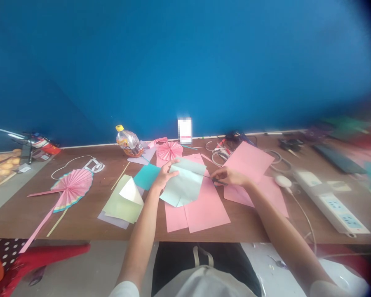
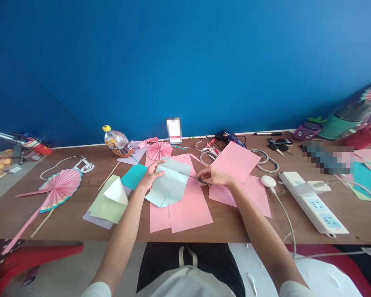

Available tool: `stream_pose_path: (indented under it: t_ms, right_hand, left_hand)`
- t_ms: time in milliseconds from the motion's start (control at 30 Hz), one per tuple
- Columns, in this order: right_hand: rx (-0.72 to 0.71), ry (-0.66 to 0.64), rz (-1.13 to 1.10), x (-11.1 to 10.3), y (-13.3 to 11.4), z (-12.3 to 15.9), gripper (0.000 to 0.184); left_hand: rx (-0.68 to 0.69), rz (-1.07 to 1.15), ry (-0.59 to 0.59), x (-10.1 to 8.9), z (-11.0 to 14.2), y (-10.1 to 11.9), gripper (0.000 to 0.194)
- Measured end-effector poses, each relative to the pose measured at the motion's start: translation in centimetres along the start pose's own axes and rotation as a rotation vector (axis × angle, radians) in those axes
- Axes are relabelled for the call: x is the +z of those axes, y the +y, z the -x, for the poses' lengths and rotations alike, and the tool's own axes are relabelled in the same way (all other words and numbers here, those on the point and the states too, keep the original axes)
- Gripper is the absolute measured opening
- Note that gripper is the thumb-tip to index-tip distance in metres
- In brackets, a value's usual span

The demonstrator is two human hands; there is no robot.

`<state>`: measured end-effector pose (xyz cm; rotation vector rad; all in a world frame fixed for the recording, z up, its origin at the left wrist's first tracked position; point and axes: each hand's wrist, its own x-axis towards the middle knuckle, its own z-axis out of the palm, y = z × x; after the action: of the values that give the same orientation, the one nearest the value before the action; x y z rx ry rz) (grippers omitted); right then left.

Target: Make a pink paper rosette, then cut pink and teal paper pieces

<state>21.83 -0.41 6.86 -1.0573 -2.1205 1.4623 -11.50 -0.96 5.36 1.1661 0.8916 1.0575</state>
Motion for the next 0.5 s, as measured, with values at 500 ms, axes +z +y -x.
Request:
stream_pose_path:
  t_ms: [500]
  right_hand:
    - [-0.004, 0.018, -0.020, 0.13, -0.25, 0.11, 0.046]
  left_hand:
    - [-0.035, -0.015, -0.001, 0.05, 0.00, 0.08, 0.073]
